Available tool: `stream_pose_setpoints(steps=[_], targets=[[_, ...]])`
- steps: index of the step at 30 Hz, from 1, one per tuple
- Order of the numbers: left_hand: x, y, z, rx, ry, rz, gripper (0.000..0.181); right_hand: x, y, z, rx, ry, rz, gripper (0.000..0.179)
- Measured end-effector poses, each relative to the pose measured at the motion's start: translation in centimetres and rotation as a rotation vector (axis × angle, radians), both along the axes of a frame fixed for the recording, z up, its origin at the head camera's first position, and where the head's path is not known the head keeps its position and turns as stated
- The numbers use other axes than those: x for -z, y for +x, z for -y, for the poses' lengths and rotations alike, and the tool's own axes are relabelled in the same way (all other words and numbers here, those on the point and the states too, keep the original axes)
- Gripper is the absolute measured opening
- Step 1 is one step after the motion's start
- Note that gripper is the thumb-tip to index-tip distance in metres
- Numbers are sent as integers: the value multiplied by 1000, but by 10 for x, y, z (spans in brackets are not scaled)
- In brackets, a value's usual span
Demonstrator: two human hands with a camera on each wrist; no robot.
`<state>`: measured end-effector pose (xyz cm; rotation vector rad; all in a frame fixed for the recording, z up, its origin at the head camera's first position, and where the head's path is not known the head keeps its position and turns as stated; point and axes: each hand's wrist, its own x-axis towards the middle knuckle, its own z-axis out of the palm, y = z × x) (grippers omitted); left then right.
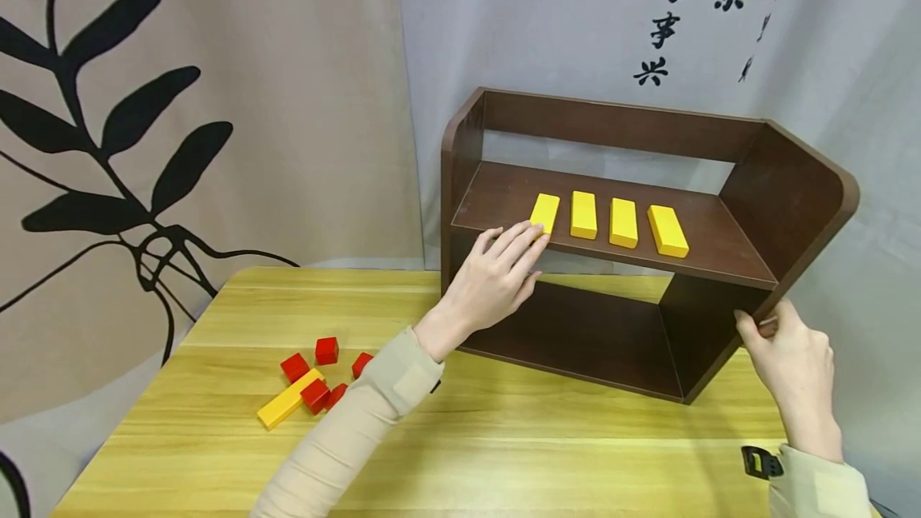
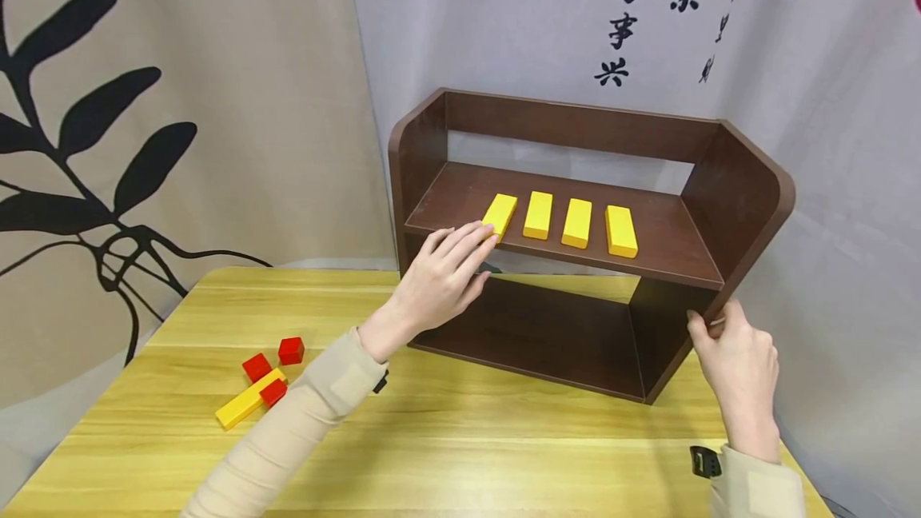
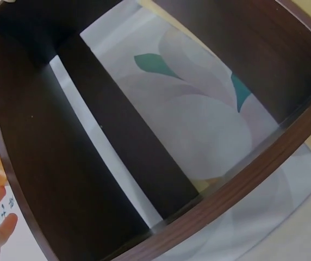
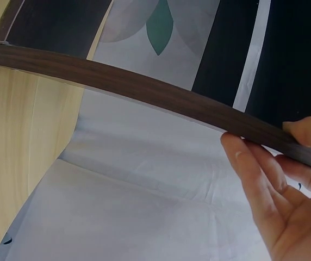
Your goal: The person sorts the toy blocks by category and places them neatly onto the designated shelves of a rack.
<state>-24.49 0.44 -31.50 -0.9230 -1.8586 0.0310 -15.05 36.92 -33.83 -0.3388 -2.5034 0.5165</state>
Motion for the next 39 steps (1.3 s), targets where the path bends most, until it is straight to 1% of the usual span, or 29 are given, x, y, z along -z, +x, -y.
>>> stream_pose_setpoints(steps=[5, 8, 16, 21, 24, 27, 30, 33, 34, 36, 39], targets=[[0, 0, -4, -26, -25, -2, 49, 1, 0, 0, -2, -1, 5, 33], [0, 0, -6, -49, -40, 9, 48, 1, 0, -1, -1, -2, 8, 33], [0, -3, -10, -90, -68, 75, 51, 1, -1, -1, 0, -1, 2, 31], [-1, -4, -12, -80, -73, 117, 52, 0, -1, -1, 0, 1, 10, 33], [-1, -5, -13, -62, -70, 130, 51, 1, -1, -1, 4, 2, 16, 34], [0, -3, -11, -28, -64, 131, 49, 1, -1, -1, 4, 2, 18, 34], [3, 1, -7, 26, -46, 119, 44, 2, 0, -1, 5, 4, 16, 33], [7, 8, 0, 90, -20, 100, 40, 3, 0, -1, 6, 2, 6, 32], [9, 10, 3, 115, -6, 104, 39, 3, 0, -1, 7, 4, 3, 32], [14, 16, 10, 159, 24, 136, 37, 4, 0, 0, 9, 2, 3, 31], [24, 25, 26, 220, 87, 243, 35, 3, -1, -1, 9, 2, 7, 32]])
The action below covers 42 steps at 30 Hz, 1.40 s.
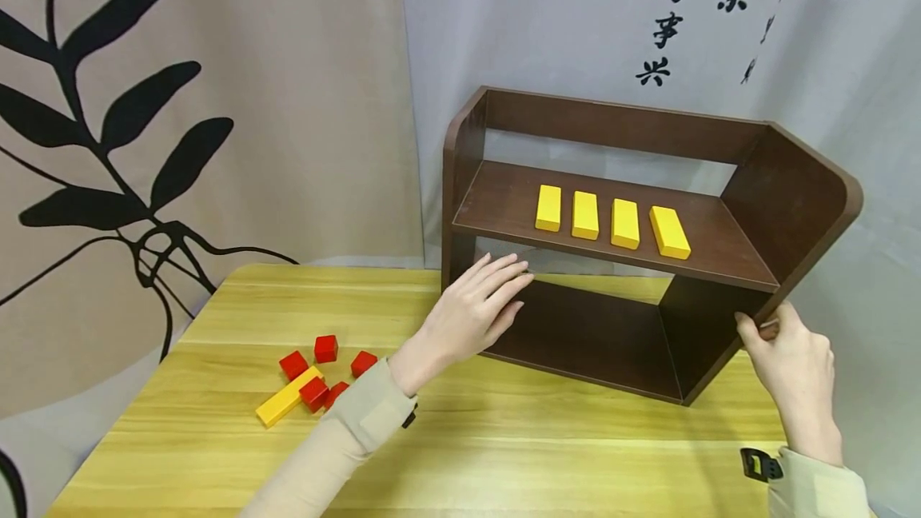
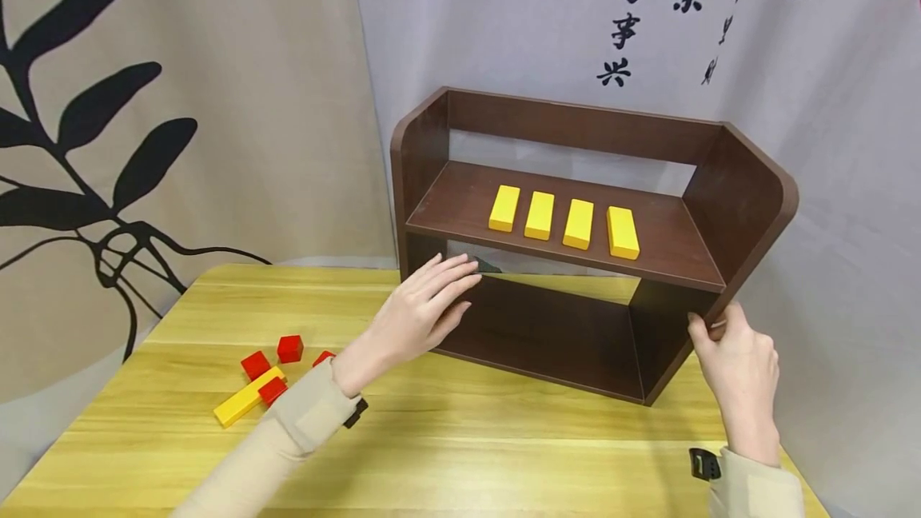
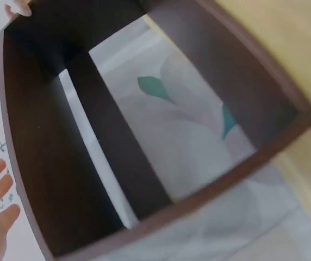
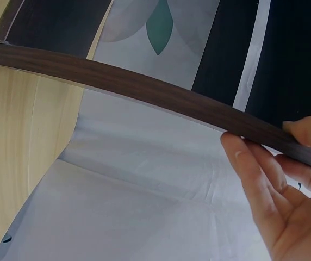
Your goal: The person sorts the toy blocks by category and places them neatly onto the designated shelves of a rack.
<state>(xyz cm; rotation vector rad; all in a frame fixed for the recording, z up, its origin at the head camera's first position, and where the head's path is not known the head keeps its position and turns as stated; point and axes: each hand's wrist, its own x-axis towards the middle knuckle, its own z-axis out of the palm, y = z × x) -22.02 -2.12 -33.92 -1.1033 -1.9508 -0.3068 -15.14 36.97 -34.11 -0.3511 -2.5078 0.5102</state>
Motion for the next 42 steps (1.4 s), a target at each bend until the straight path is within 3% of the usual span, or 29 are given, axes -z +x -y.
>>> stream_pose_setpoints(steps=[3, 6, 13, 17, 22, 28, 34, 38, 42], targets=[[12, 6, 21, 43, 64, 146, 34, -1, 0, 0, -4, -2, 4, 32], [26, 12, 46, 47, 120, 311, 35, -1, 0, 0, -8, 0, 1, 32], [56, 24, 115, -59, 220, 752, 37, 1, 0, -1, -10, 0, -5, 33], [71, 29, 154, -119, 245, 907, 34, 0, 0, 0, -9, 3, -15, 31], [90, 33, 191, -144, 261, 1015, 31, 0, 0, 1, -10, 0, -13, 31], [101, 40, 222, -108, 232, 1124, 34, -1, -1, 1, -10, 1, -15, 31], [108, 44, 245, -133, 275, 1174, 38, 0, 0, 0, -14, 1, -3, 31], [113, 45, 257, -179, 275, 1161, 42, 1, -1, 0, -11, -1, -9, 30], [115, 43, 265, -182, 258, 1192, 48, 0, -2, -1, -10, 3, -20, 29]])
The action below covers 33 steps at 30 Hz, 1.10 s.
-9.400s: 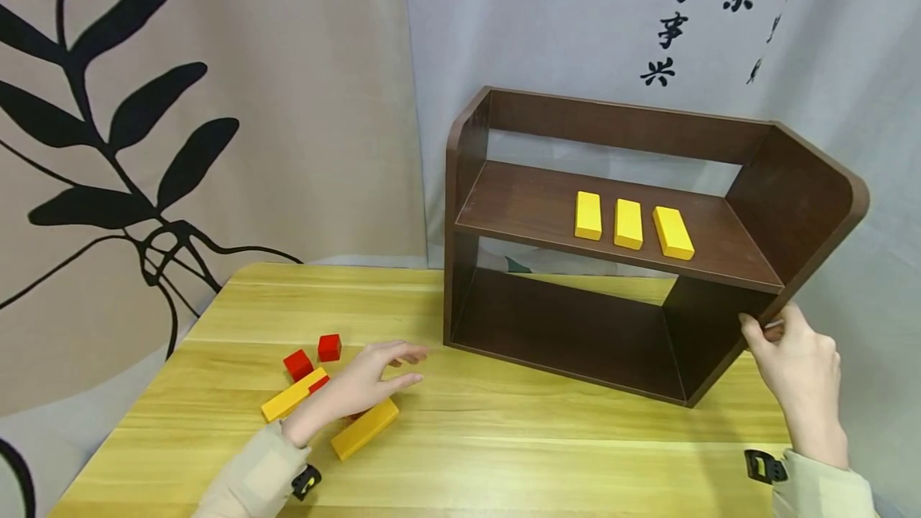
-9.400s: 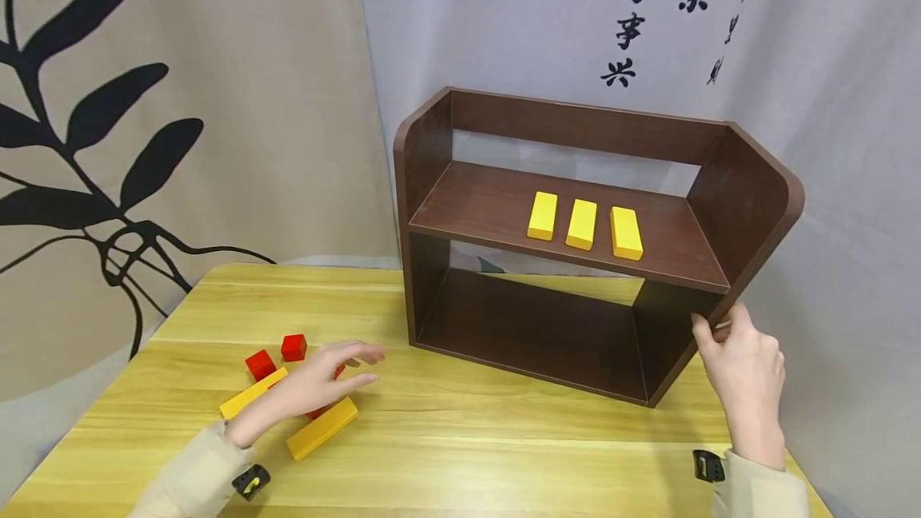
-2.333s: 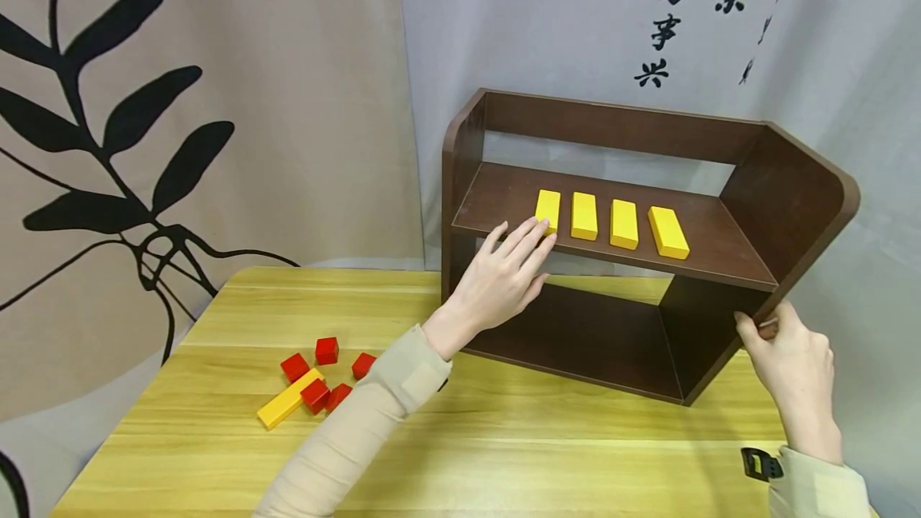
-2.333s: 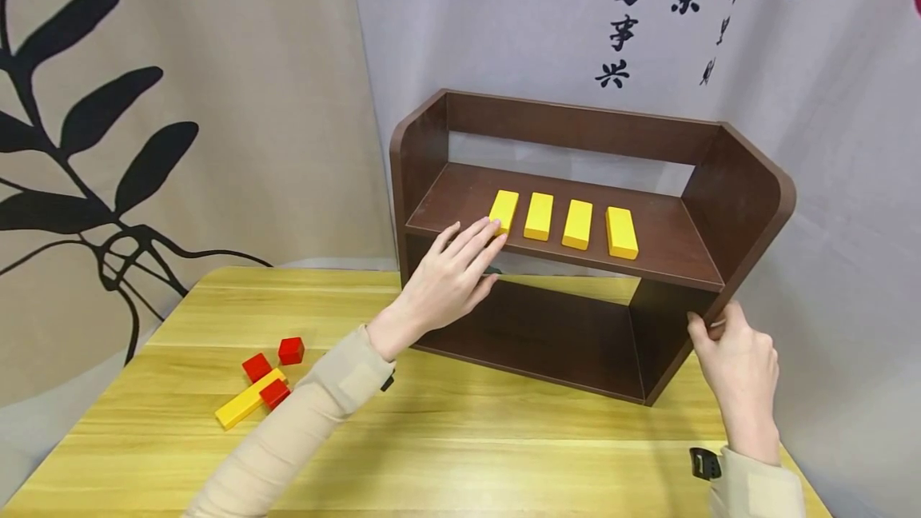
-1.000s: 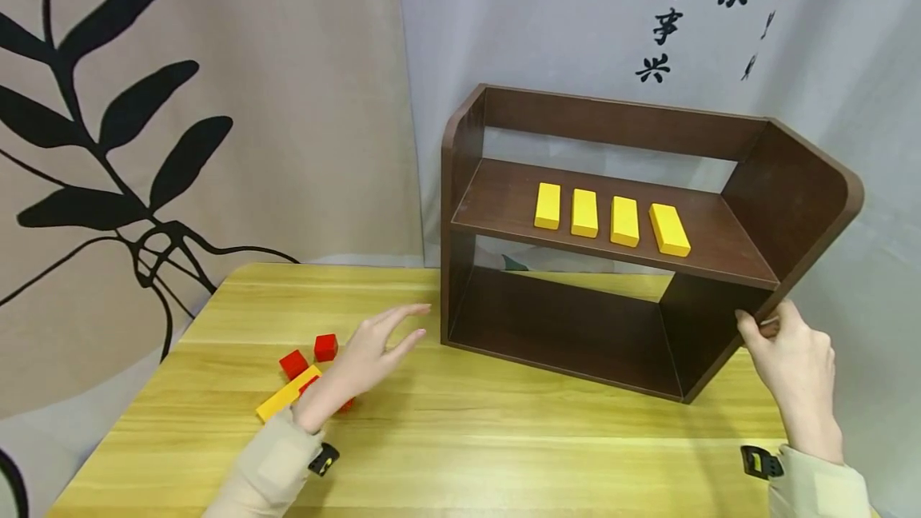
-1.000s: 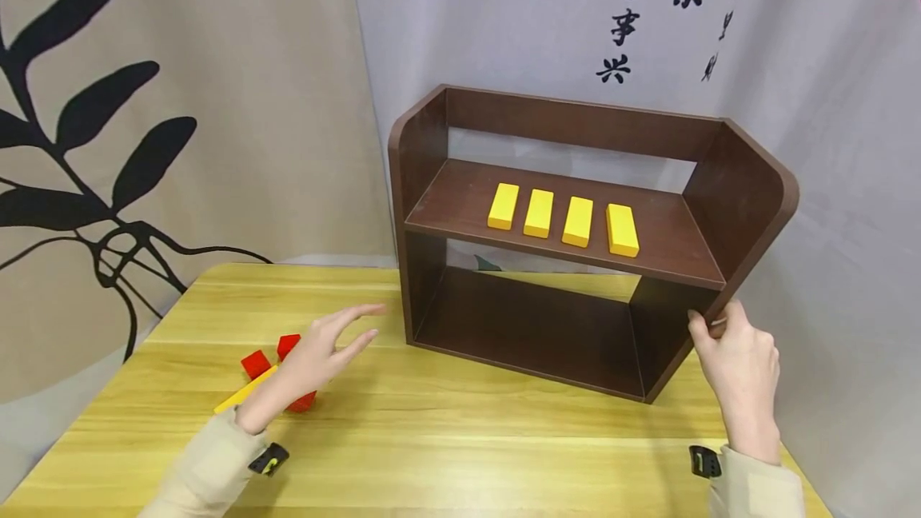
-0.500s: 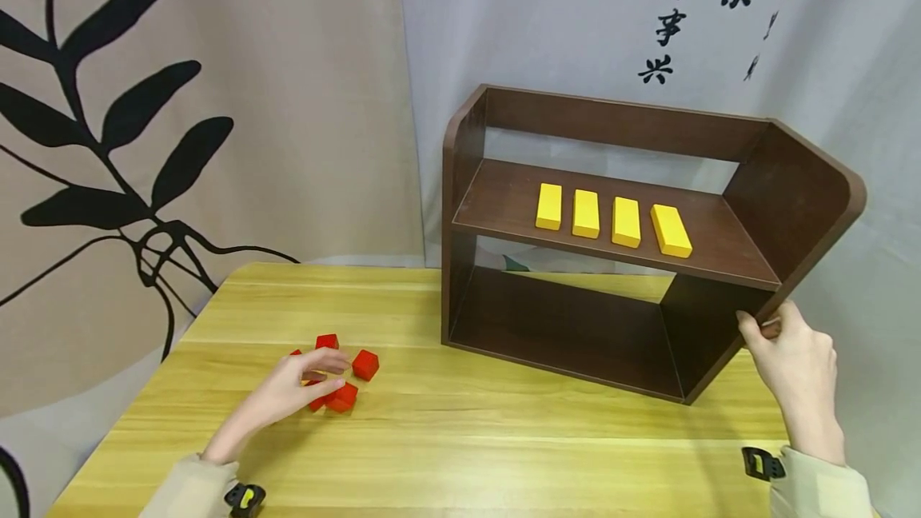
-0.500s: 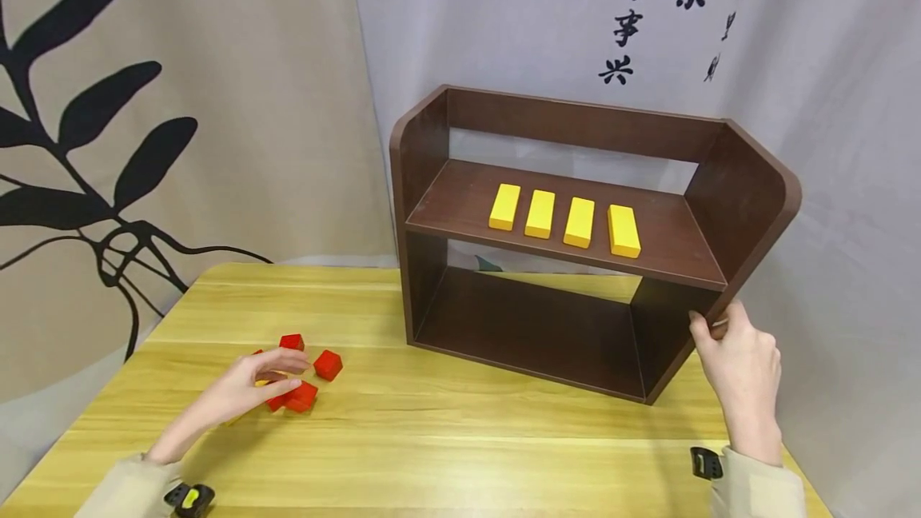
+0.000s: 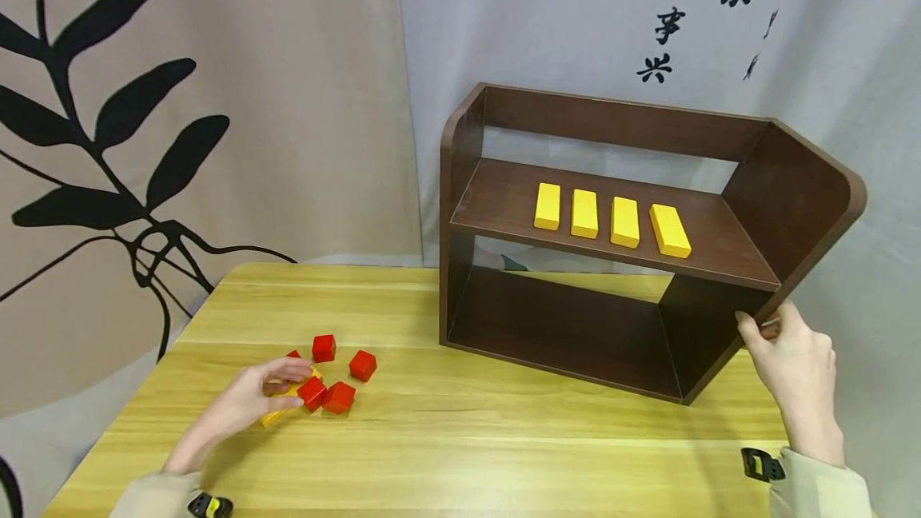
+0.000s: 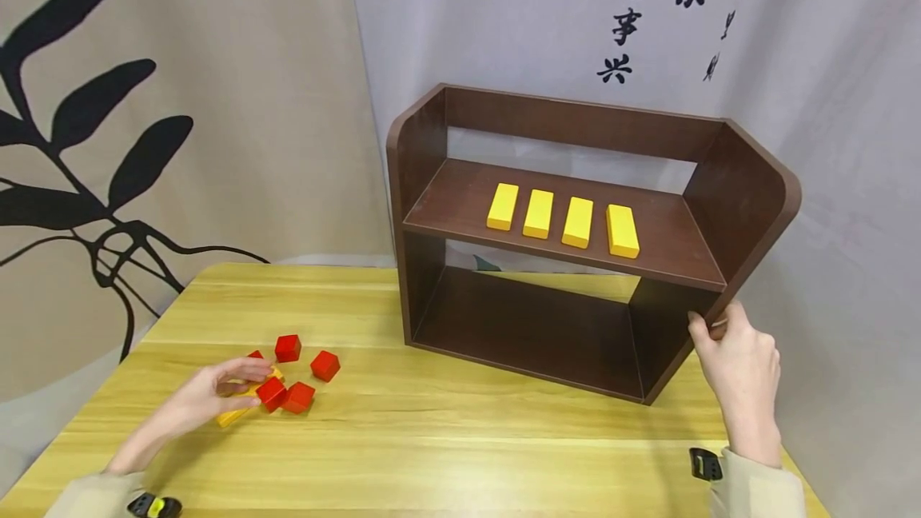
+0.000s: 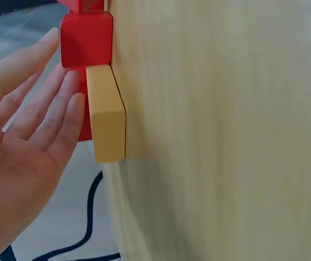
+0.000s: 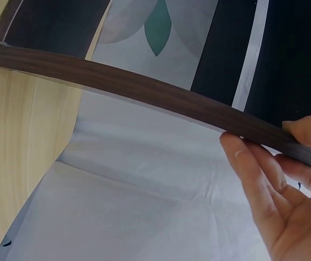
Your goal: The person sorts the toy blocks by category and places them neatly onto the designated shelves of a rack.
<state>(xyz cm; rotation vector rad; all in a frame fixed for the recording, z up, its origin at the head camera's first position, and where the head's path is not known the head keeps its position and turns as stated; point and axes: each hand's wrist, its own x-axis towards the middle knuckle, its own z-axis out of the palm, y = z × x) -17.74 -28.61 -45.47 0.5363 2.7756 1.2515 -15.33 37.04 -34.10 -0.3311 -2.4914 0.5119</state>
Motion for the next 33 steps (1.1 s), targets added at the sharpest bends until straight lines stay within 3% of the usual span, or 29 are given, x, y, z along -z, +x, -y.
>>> stream_pose_setpoints(steps=[5, 10, 15, 23, 33], targets=[[1, 0, 4, 24, -5, 50, 51, 0, 0, 0, 1, -5, 9, 30], [2, 1, 5, 30, -24, 31, 49, 0, 0, 0, 3, -7, 15, 30], [2, 1, 7, 16, -49, 15, 46, 0, 0, 0, 3, -6, 10, 31], [2, 0, 10, -40, -22, 58, 48, -1, 1, 2, 5, -14, 11, 32], [1, 1, 19, 12, -72, 110, 50, -1, 1, 2, 11, -14, 23, 33]])
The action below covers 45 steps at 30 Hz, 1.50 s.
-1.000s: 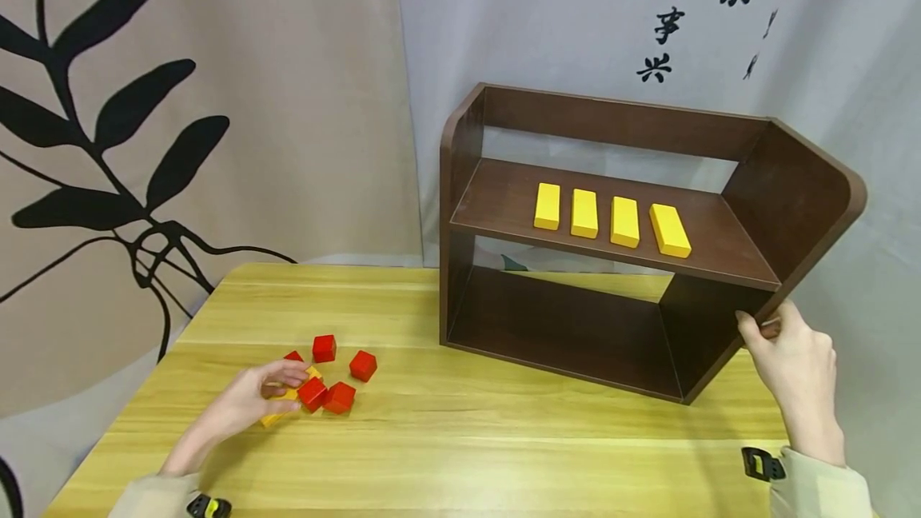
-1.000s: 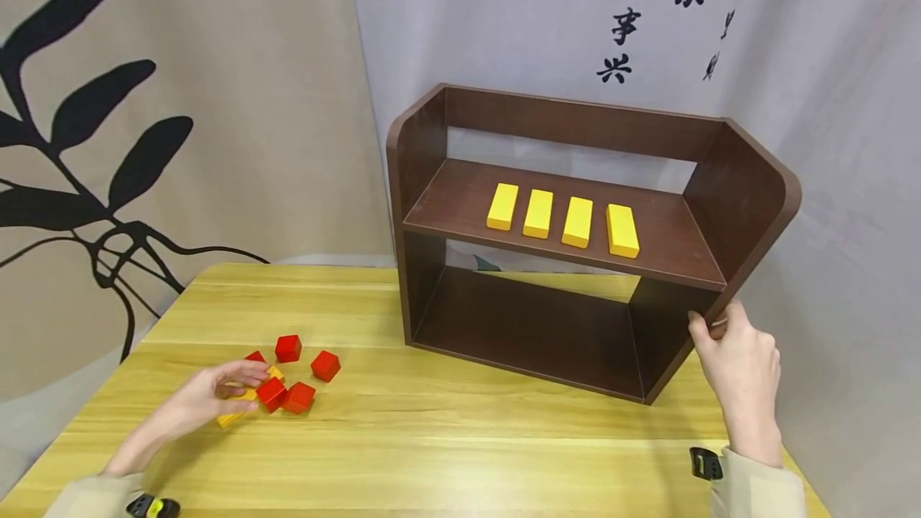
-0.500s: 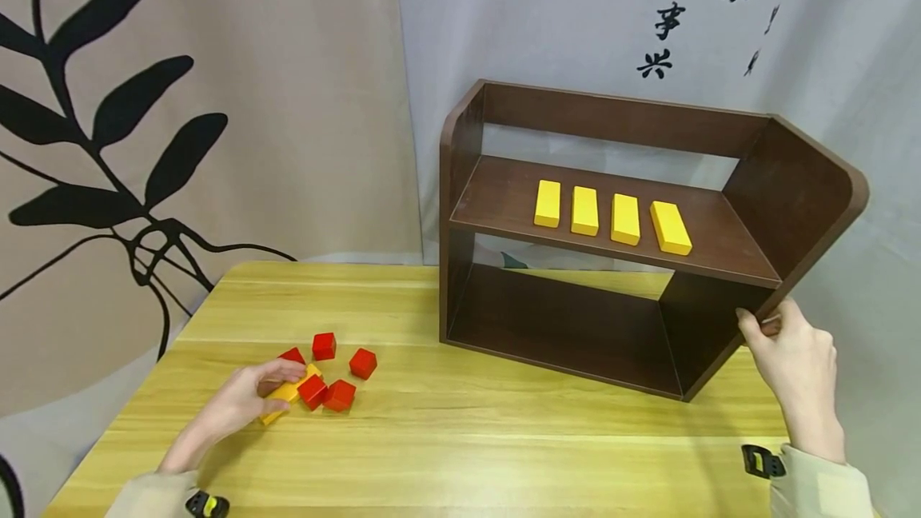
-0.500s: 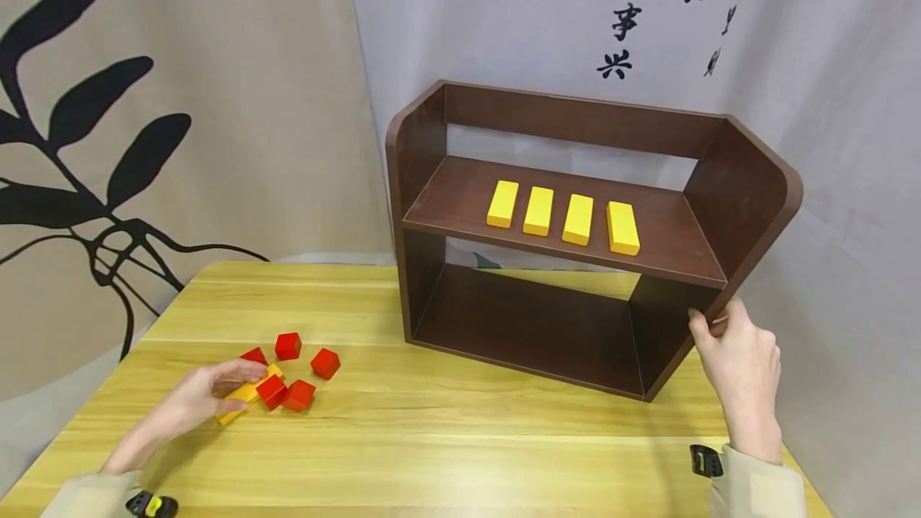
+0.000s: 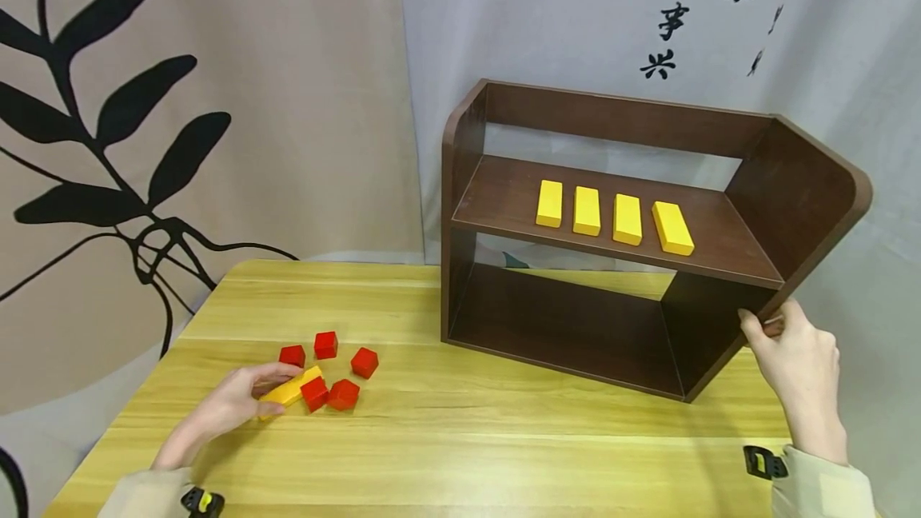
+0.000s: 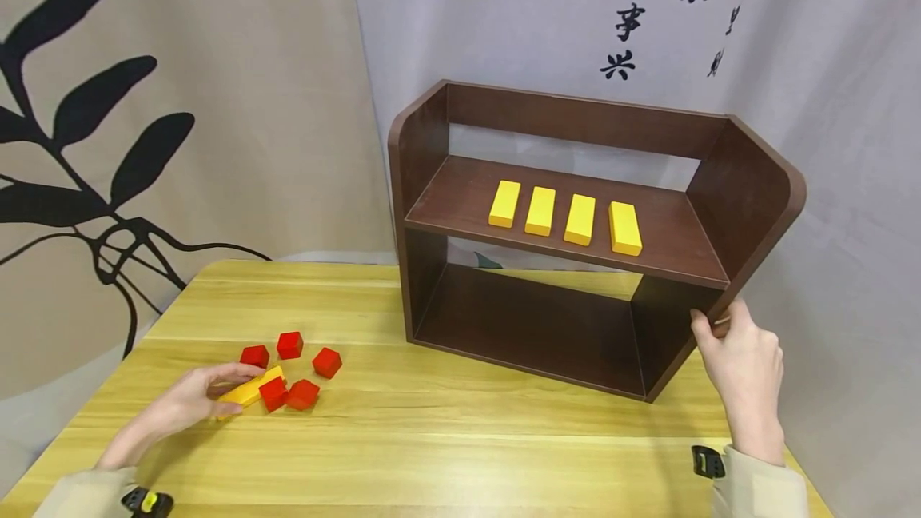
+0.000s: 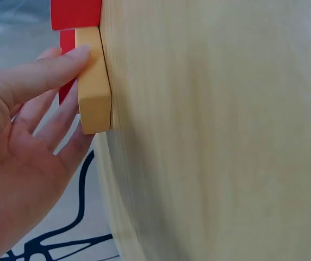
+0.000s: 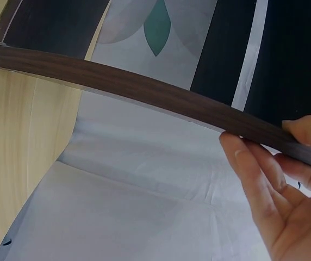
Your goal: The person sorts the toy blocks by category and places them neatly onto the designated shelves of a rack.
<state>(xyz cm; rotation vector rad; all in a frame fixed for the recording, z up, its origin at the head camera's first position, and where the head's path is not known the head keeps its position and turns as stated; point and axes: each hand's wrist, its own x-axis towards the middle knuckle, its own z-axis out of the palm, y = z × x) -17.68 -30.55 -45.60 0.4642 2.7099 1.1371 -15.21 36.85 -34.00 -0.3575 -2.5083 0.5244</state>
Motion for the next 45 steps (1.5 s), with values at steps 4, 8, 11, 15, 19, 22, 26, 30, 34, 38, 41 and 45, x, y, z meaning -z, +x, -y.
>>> stream_pose_setpoints(steps=[4, 8, 11, 15, 19, 22, 26, 30, 34, 38, 41, 45], targets=[[0, 0, 2, 3, -31, 4, 51, 0, 0, 0, -2, -2, -3, 32], [-1, 2, 2, -5, -77, 5, 50, 1, -1, 0, -3, -2, -4, 32], [-1, 3, 2, -12, -100, 2, 48, 1, -1, 0, -5, -2, -6, 31], [-1, 3, 1, -22, -101, -7, 47, 0, -2, 0, -5, -3, -6, 31], [-2, 4, 0, -44, -126, -42, 45, 0, -2, 1, -5, -4, 1, 32], [-3, 3, -2, -63, -146, -87, 44, 0, -2, 1, -8, -5, 0, 32], [-7, 3, -5, -75, -150, -142, 42, 0, -2, 0, -11, -3, -9, 31], [-13, 1, -10, -79, -156, -221, 41, -1, -2, 0, -15, -1, -25, 30], [-21, -1, -18, -86, -162, -289, 42, -1, -1, -1, -15, 1, -31, 30], [-29, -2, -29, -90, -150, -361, 42, 0, -1, -2, -13, 1, -26, 30], [-38, -2, -40, -87, -125, -409, 42, 0, -1, -2, -16, 0, -31, 29], [-49, -3, -54, -81, -100, -423, 43, 0, -1, -2, -18, 3, -33, 28]])
